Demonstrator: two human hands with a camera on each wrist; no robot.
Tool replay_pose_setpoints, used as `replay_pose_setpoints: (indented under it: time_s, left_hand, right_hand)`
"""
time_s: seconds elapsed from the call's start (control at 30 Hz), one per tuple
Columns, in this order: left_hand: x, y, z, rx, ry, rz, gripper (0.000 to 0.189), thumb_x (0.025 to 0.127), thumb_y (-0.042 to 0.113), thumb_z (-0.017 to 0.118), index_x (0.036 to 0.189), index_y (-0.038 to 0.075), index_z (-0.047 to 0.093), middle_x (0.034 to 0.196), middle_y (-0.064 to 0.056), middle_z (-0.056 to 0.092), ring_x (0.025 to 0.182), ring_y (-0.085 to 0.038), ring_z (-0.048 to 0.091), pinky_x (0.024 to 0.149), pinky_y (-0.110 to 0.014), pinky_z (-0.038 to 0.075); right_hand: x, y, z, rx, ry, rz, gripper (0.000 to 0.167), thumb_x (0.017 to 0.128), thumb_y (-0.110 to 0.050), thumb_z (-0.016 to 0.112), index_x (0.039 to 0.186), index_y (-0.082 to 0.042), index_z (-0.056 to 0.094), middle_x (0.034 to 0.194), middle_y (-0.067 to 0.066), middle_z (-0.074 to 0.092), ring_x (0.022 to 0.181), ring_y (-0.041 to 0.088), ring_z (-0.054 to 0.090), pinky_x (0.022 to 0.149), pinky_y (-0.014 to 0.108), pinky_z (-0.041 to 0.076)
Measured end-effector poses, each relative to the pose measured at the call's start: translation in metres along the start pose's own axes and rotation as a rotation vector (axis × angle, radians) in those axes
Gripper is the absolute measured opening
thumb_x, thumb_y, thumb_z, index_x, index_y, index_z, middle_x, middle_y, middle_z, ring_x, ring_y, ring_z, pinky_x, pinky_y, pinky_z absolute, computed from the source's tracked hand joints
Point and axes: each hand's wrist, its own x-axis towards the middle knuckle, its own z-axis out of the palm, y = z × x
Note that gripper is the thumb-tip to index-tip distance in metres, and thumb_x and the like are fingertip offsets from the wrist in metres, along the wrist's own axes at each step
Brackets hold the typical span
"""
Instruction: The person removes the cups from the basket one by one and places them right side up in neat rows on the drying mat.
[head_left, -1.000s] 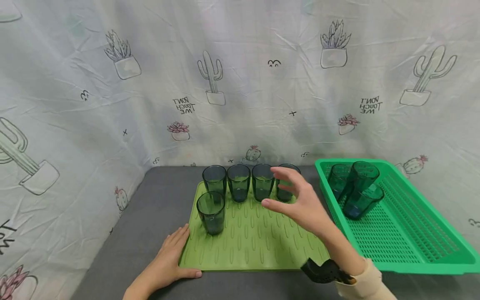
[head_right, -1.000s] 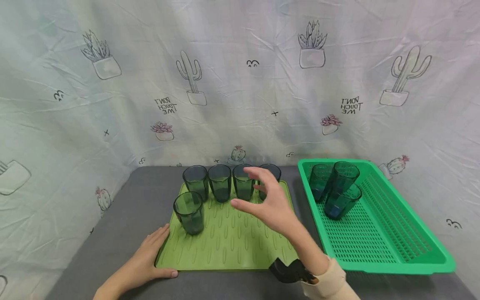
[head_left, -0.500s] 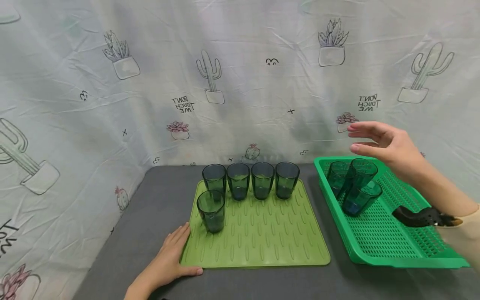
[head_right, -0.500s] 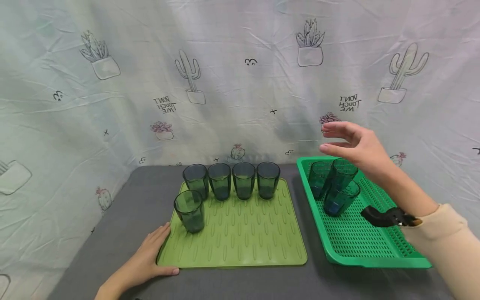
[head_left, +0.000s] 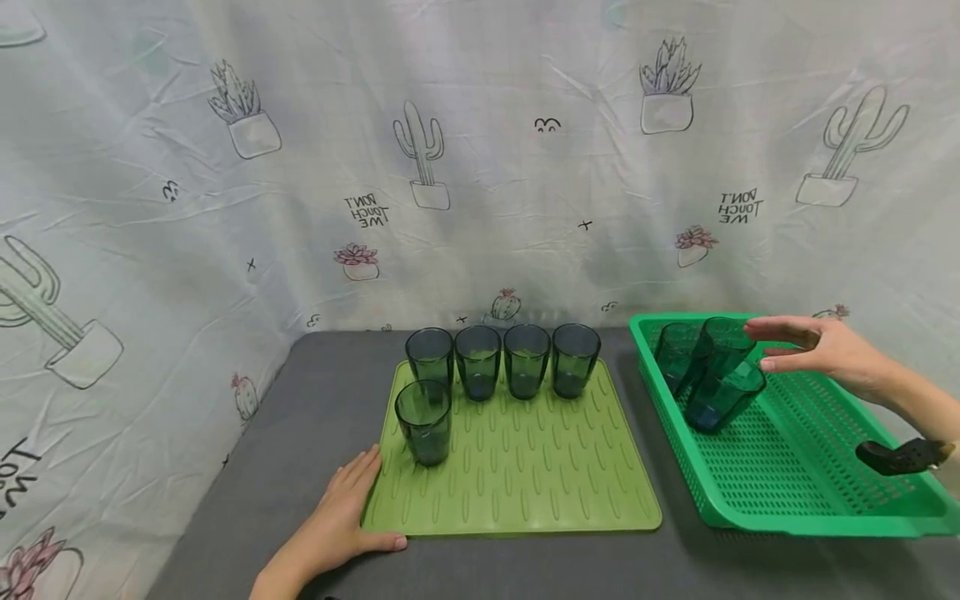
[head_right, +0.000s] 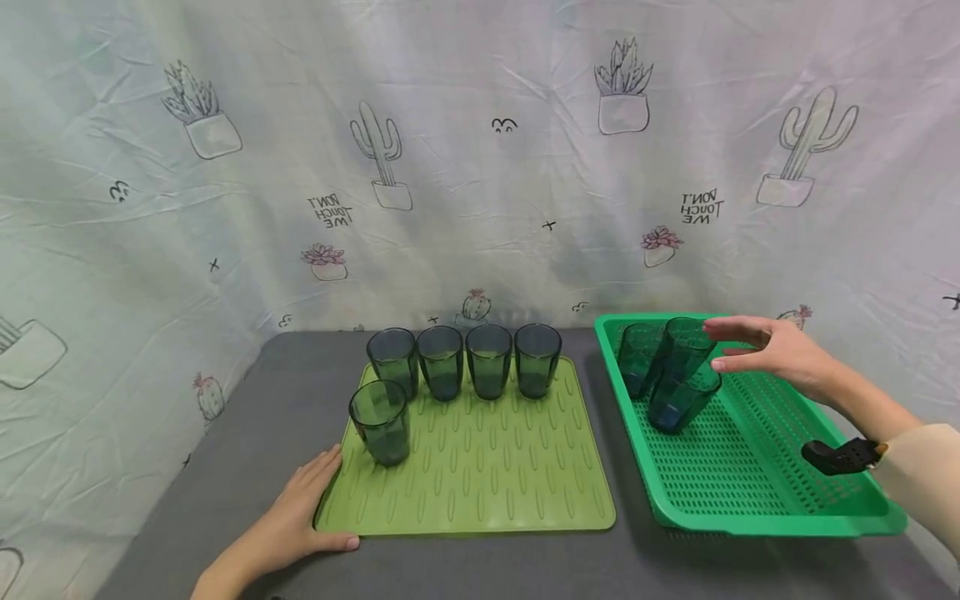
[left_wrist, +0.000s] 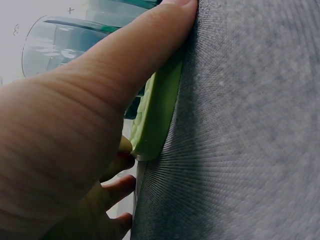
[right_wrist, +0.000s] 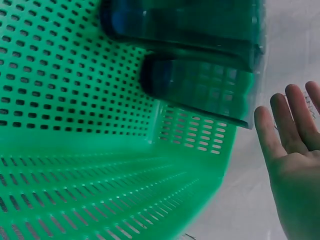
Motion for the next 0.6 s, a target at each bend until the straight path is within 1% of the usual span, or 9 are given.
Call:
replay_pose_setpoints:
  time_s: [0.1, 0.23, 0.4, 0.6]
  left_hand:
    - [0.001, 0.001, 0.000, 0.004, -0.005, 0.000, 0.128, 0.067, 0.075, 0.073, 0.154, -0.005, 0.023, 0.158, -0.023, 0.020, 0.144, -0.043, 0.015, 0.111, -0.064, 0.010]
    - [0.001, 0.000, 0.000, 0.010, -0.006, -0.001, 0.127, 0.067, 0.075, 0.072, 0.153, -0.006, 0.024, 0.158, -0.023, 0.020, 0.143, -0.044, 0.016, 0.111, -0.064, 0.010]
    - [0.002, 0.001, 0.000, 0.008, -0.008, -0.001, 0.127, 0.067, 0.074, 0.073, 0.153, -0.006, 0.024, 0.158, -0.022, 0.020, 0.144, -0.043, 0.016, 0.111, -0.064, 0.010]
    - [0.001, 0.001, 0.000, 0.007, -0.006, 0.000, 0.128, 0.067, 0.074, 0.073, 0.153, -0.005, 0.024, 0.159, -0.022, 0.020, 0.144, -0.043, 0.015, 0.111, -0.063, 0.009]
  right_hand:
    - [-0.002, 0.007, 0.001, 0.009, -0.020, -0.020, 0.055, 0.090, 0.004, 0.067, 0.142, 0.004, 0.047, 0.134, -0.002, 0.059, 0.111, 0.007, 0.061, 0.083, 0.023, 0.052]
    - [-0.003, 0.012, 0.002, -0.022, -0.015, -0.029, 0.055, 0.087, 0.004, 0.071, 0.139, 0.002, 0.051, 0.132, 0.005, 0.061, 0.112, 0.007, 0.060, 0.081, 0.022, 0.052]
    - [-0.006, 0.018, 0.005, -0.042, -0.006, -0.030, 0.056, 0.086, 0.003, 0.073, 0.138, 0.004, 0.052, 0.129, 0.006, 0.062, 0.112, 0.008, 0.059, 0.080, 0.021, 0.051]
    - [-0.006, 0.022, 0.013, -0.040, -0.064, -0.054, 0.059, 0.088, 0.000, 0.072, 0.142, 0.003, 0.048, 0.135, 0.007, 0.058, 0.118, 0.004, 0.055, 0.083, 0.021, 0.050]
